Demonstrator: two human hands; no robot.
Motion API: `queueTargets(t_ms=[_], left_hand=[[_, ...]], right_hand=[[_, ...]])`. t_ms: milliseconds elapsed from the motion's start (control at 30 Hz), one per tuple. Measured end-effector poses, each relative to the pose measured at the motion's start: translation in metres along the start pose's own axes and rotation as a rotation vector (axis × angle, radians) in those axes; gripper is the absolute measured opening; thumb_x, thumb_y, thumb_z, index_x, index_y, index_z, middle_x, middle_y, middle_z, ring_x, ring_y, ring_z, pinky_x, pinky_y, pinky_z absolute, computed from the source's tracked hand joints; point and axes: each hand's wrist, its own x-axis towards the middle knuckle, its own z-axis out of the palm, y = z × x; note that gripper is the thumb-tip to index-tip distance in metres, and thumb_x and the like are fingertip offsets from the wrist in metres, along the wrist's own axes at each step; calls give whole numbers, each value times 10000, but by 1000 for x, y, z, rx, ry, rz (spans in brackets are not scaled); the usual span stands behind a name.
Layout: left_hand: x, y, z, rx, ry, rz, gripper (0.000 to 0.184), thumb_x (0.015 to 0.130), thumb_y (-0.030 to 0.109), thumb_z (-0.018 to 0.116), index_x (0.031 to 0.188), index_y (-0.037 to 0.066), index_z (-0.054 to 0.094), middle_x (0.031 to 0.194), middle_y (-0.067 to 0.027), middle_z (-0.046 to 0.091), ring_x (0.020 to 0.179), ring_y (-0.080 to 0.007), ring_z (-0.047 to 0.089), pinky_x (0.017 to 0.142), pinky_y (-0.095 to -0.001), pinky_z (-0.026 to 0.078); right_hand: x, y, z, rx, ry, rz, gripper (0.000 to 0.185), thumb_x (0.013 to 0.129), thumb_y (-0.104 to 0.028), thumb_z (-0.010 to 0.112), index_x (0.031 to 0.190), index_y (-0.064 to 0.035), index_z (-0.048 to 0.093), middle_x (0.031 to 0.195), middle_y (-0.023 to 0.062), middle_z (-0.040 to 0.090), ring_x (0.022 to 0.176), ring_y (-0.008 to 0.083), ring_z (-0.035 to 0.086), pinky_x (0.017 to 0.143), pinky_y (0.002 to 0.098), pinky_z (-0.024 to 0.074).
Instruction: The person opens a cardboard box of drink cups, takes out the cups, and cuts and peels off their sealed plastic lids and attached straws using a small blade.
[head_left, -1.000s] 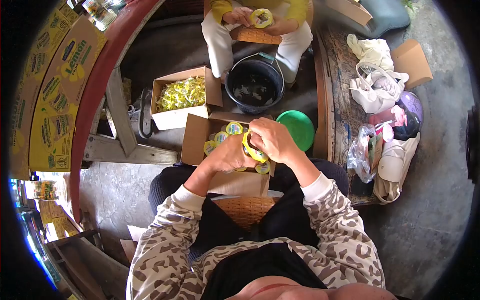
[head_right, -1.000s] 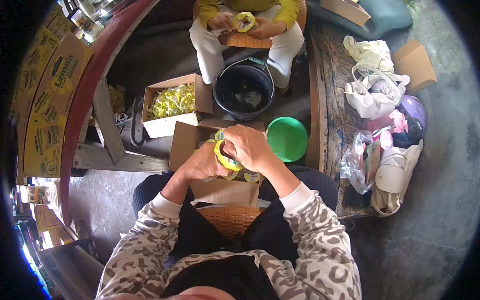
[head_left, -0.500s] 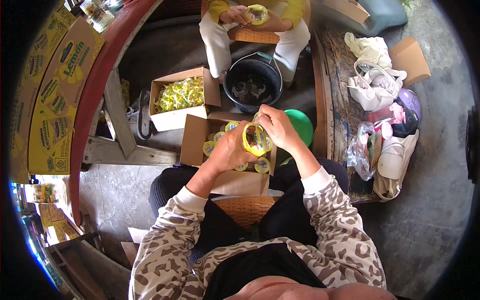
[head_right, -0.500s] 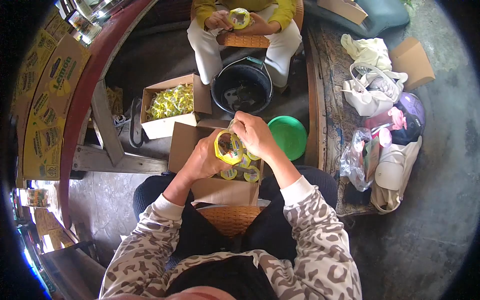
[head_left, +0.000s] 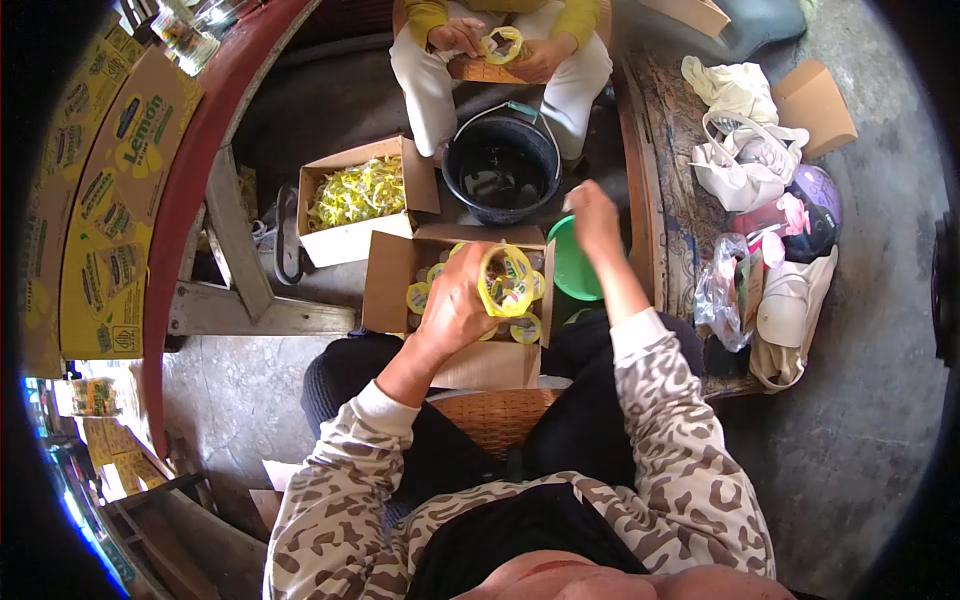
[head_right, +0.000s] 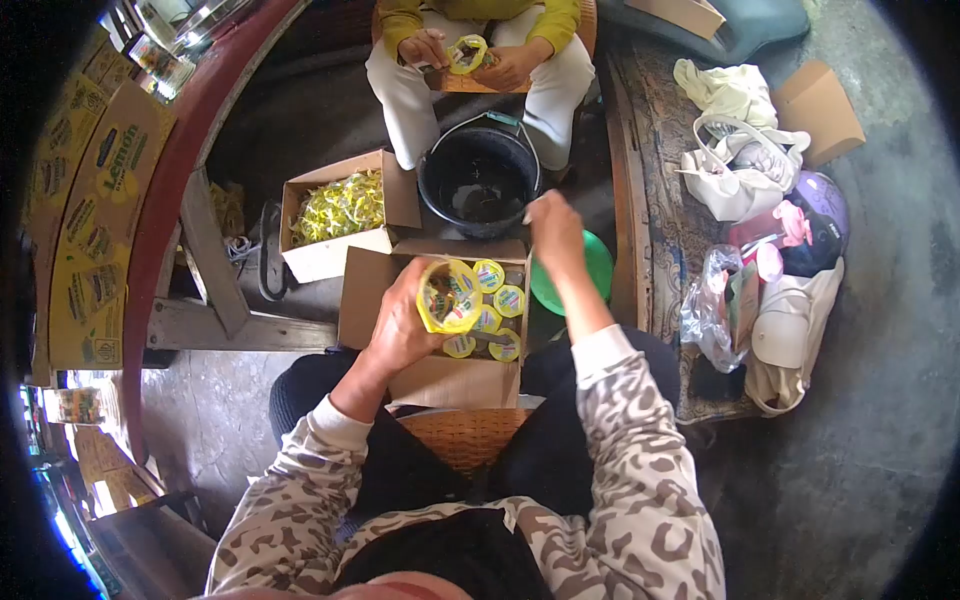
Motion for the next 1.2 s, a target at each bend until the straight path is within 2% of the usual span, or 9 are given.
queueTargets(t_ms=[233, 500, 567, 700, 767, 867, 967, 1000, 1200], left_hand=[[5, -14, -20, -147, 3, -128, 645, 710, 131, 774, 1235, -15, 430, 1103, -184, 607, 1056, -293, 615, 920, -381, 476], [10, -14, -14, -142, -66, -232, 670, 657, 178, 861, 1152, 5, 445, 1029, -171, 654, 992, -293, 657, 854, -376, 503], [11, -15, -13, -145, -65, -235, 661, 672, 276, 853, 1116, -6, 453, 975, -207, 651, 948, -374, 646, 797, -428, 505], [12, -18, -7, -184, -132, -290, 617, 660, 273, 853, 1085, -7, 505, 988, -190, 653, 939, -359, 648, 802, -414, 505], [12, -21, -4, -171, -183, -249, 537, 666, 189, 850, 1086, 5, 572, 1012, -116, 659, 938, -218, 654, 845, -346, 506], [11, -23, -1, -211, -238, -265, 502, 666, 173, 831, 1077, 11, 592, 1008, -117, 658, 921, -225, 651, 831, -347, 505], [13, -18, -6, -242, -309, -180, 566, 643, 226, 837, 1093, 20, 562, 983, -165, 665, 898, -350, 646, 797, -410, 502], [12, -13, -10, -214, -361, -248, 508, 652, 155, 813, 1082, 12, 584, 990, -137, 661, 908, -285, 652, 811, -363, 501], [7, -29, -6, -103, -454, -155, 528, 659, 244, 811, 1069, 12, 574, 959, -152, 675, 887, -334, 657, 818, -392, 501]], right_hand=[[-18, -39, -11, 522, -326, 169, 198, 983, -146, 492, 946, 19, 595, 807, 59, 628, 734, 111, 620, 682, 268, 533], [-31, -71, -15, 580, -446, 102, 160, 935, -19, 452, 955, 6, 609, 823, 31, 609, 735, 74, 566, 675, 246, 503], [-33, -69, -19, 503, -549, 128, 185, 892, -1, 401, 884, -4, 585, 797, -4, 543, 713, 58, 474, 638, 225, 421], [-39, -60, -9, 482, -475, 39, 162, 848, -65, 432, 777, -8, 566, 667, 45, 524, 619, 122, 460, 588, 305, 385], [-41, -68, -13, 475, -499, 23, 196, 869, -145, 490, 759, -3, 567, 670, 84, 541, 609, 177, 476, 614, 335, 403], [-48, -89, -19, 172, -552, -112, 284, 838, -279, 648, 781, -13, 568, 761, 130, 599, 717, 282, 569, 673, 383, 454], [-57, -94, -17, -189, -435, -426, 272, 819, -274, 672, 822, -24, 567, 834, 119, 599, 816, 303, 600, 700, 410, 481], [-58, -91, -15, -253, -452, -501, 264, 806, -261, 675, 875, -27, 574, 881, 117, 593, 868, 317, 601, 729, 436, 497], [-60, -82, -4, -286, -458, -647, 205, 817, -190, 635, 906, -14, 579, 869, 122, 599, 847, 301, 610, 731, 428, 506]])
